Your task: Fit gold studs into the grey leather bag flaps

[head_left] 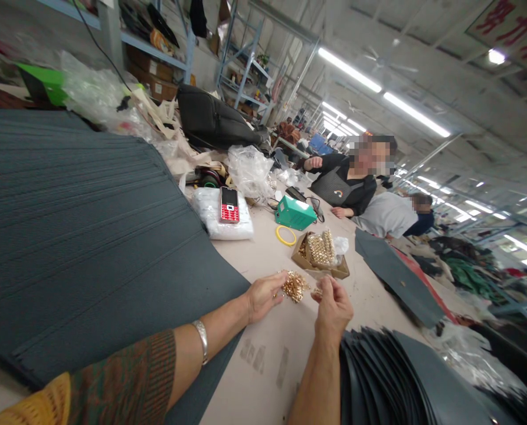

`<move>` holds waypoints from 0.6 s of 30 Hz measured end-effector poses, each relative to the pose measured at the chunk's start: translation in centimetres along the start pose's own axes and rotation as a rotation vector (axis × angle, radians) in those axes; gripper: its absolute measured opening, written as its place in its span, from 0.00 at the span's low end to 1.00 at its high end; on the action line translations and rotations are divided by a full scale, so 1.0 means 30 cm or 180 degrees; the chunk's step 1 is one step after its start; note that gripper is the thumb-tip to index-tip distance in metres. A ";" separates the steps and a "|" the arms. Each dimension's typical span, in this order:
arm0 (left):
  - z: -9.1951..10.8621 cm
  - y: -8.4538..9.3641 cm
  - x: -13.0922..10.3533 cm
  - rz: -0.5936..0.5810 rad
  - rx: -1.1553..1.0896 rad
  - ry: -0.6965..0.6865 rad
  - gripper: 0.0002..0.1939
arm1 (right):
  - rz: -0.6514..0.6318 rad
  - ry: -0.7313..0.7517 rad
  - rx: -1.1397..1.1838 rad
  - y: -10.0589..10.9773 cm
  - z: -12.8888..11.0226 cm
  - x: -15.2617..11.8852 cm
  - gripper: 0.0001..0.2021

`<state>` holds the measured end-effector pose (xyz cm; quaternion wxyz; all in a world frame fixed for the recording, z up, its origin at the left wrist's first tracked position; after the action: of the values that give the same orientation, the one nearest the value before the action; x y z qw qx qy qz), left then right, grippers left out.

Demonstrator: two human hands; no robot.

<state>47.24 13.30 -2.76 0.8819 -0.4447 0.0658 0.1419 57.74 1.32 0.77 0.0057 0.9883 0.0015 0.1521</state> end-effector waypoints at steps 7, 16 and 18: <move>0.003 0.005 -0.005 0.0055 0.0025 0.0002 0.14 | 0.0142 0.0164 -0.0007 0.008 -0.006 0.004 0.20; 0.000 0.014 -0.003 0.0141 0.0027 0.0045 0.15 | 0.0035 0.0304 -0.0536 0.020 -0.032 0.005 0.20; -0.002 0.015 -0.002 0.0168 0.0030 0.0067 0.15 | -0.0088 0.0681 -0.1060 0.017 -0.072 -0.003 0.17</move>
<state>47.05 13.51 -3.13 0.8792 -0.4401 0.0875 0.1601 57.02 0.85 2.80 0.1711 0.9518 -0.0095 0.2544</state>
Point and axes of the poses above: each hand's wrist, its own x-axis towards the middle knuckle, its own y-axis out of the back of the hand, z = x × y, the point moved 3 cm from there along x, towards the middle knuckle, and after that the axes turned 2 degrees about x, right-handed, at the moved point
